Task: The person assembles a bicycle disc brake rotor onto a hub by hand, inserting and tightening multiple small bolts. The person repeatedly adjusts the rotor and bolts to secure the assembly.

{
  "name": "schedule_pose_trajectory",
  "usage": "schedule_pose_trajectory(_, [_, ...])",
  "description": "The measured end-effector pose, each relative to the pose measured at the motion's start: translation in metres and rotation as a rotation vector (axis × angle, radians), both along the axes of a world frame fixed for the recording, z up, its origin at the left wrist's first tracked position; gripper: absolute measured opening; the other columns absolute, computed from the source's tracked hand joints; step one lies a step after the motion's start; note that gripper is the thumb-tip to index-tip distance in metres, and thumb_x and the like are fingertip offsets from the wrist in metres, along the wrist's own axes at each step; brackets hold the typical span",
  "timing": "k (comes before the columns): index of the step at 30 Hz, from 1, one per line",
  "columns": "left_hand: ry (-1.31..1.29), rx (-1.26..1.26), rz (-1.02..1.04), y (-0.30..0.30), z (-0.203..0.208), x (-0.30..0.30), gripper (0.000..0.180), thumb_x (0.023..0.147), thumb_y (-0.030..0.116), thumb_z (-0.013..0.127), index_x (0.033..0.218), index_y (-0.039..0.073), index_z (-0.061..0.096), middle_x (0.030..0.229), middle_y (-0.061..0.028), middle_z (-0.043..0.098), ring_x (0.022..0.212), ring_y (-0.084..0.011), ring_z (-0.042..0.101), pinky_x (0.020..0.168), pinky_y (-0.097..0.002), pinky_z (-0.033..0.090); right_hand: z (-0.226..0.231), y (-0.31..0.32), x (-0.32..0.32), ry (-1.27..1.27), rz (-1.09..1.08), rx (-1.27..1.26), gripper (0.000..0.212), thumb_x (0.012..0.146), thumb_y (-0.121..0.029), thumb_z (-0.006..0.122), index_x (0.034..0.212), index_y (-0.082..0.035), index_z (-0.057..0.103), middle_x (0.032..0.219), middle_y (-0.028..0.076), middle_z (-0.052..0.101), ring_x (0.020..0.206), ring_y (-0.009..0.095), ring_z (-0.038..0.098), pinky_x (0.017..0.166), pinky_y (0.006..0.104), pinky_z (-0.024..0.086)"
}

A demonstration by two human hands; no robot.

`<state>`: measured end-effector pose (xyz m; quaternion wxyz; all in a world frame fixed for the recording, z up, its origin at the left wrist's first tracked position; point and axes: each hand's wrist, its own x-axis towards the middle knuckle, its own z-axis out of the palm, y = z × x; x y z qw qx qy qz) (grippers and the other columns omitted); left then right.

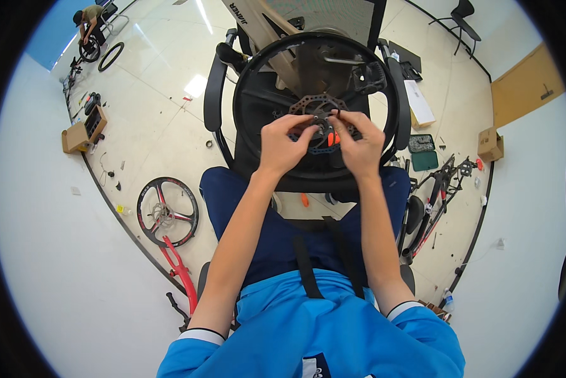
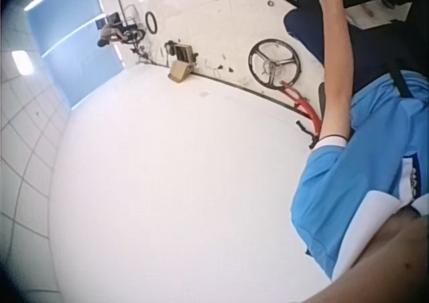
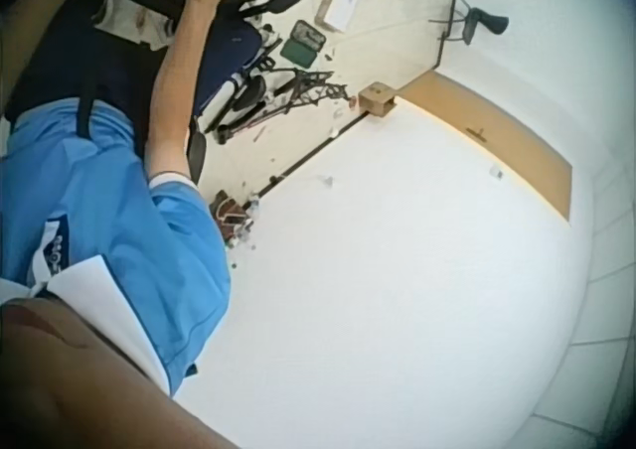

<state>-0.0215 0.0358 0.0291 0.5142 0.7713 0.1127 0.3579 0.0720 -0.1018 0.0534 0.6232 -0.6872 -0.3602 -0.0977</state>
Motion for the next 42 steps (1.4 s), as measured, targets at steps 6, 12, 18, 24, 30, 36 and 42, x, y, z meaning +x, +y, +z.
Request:
schedule_pose_trajectory(6, [-0.013, 0.212, 0.066, 0.004, -0.011, -0.004, 0.022, 0.082, 0.001, 0.077, 0.104, -0.001, 0.075, 0.095, -0.0115, 0.073, 0.078, -0.0197, 0.072, 0.069, -0.0278, 0.056, -0.009, -0.026, 0.032, -0.187, 0.187, -0.460, 0.014, 0.086, -0.006, 0.072, 0.099, -0.002, 0.076, 0.088, 0.009, 0.067, 0.076, 0.029, 0.067, 0.069, 0.0341, 0.054])
schedule_pose_trajectory(12, [-0.074, 0.382, 0.023, 0.005, -0.024, 0.017, 0.019, 0.082, 0.002, 0.075, 0.101, -0.001, 0.074, 0.094, -0.0130, 0.070, 0.085, -0.0293, 0.069, 0.076, -0.0356, 0.056, -0.009, -0.014, 0.037, -0.343, 0.174, -0.524, 0.015, 0.087, -0.013, 0.072, 0.098, -0.004, 0.075, 0.089, 0.007, 0.068, 0.080, 0.030, 0.068, 0.072, 0.0366, 0.054])
schedule_pose_trajectory(18, [-0.080, 0.432, 0.093, 0.006, -0.030, 0.027, 0.015, 0.081, 0.000, 0.074, 0.096, -0.001, 0.073, 0.090, -0.0124, 0.068, 0.081, -0.0291, 0.068, 0.073, -0.0356, 0.055, -0.003, -0.010, 0.044, -0.453, 0.144, -0.546, 0.014, 0.085, -0.008, 0.073, 0.098, -0.003, 0.076, 0.088, 0.008, 0.069, 0.077, 0.030, 0.068, 0.068, 0.0347, 0.054])
schedule_pose_trajectory(24, [-0.097, 0.445, 0.153, 0.000, -0.035, 0.032, 0.012, 0.080, -0.001, 0.074, 0.092, -0.002, 0.072, 0.086, -0.0122, 0.067, 0.077, -0.0278, 0.067, 0.069, -0.0345, 0.055, 0.011, -0.004, 0.061, -0.688, 0.174, -0.612, 0.012, 0.077, -0.013, 0.076, 0.088, -0.007, 0.076, 0.082, 0.003, 0.065, 0.080, 0.024, 0.062, 0.076, 0.0359, 0.050])
schedule_pose_trajectory(30, [-0.068, 0.362, 0.158, -0.003, -0.040, 0.035, 0.010, 0.077, -0.003, 0.075, 0.086, -0.003, 0.069, 0.085, -0.0127, 0.066, 0.077, -0.0288, 0.067, 0.068, -0.0345, 0.054, 0.024, -0.001, 0.080, -0.679, 0.170, -0.555, 0.017, 0.073, -0.017, 0.081, 0.085, -0.007, 0.075, 0.083, 0.003, 0.066, 0.081, 0.025, 0.062, 0.076, 0.0368, 0.050])
schedule_pose_trajectory(36, [-0.101, 0.465, 0.058, 0.005, -0.027, 0.037, 0.010, 0.077, -0.006, 0.072, 0.086, -0.003, 0.067, 0.083, -0.0139, 0.065, 0.078, -0.0320, 0.066, 0.071, -0.0371, 0.054, -0.040, -0.019, 0.046, -0.513, -0.154, -0.259, 0.018, 0.074, -0.010, 0.084, 0.085, -0.003, 0.072, 0.083, 0.010, 0.070, 0.074, 0.029, 0.064, 0.067, 0.0364, 0.052])
schedule_pose_trajectory(42, [0.005, 0.526, 0.017, 0.009, -0.024, 0.032, 0.007, 0.080, -0.004, 0.070, 0.086, -0.003, 0.067, 0.083, -0.0140, 0.064, 0.079, -0.0330, 0.065, 0.071, -0.0381, 0.054, -0.091, -0.013, -0.001, -0.088, -0.171, -0.258, 0.019, 0.077, -0.009, 0.083, 0.079, -0.001, 0.066, 0.071, 0.014, 0.064, 0.065, 0.031, 0.063, 0.060, 0.0375, 0.050])
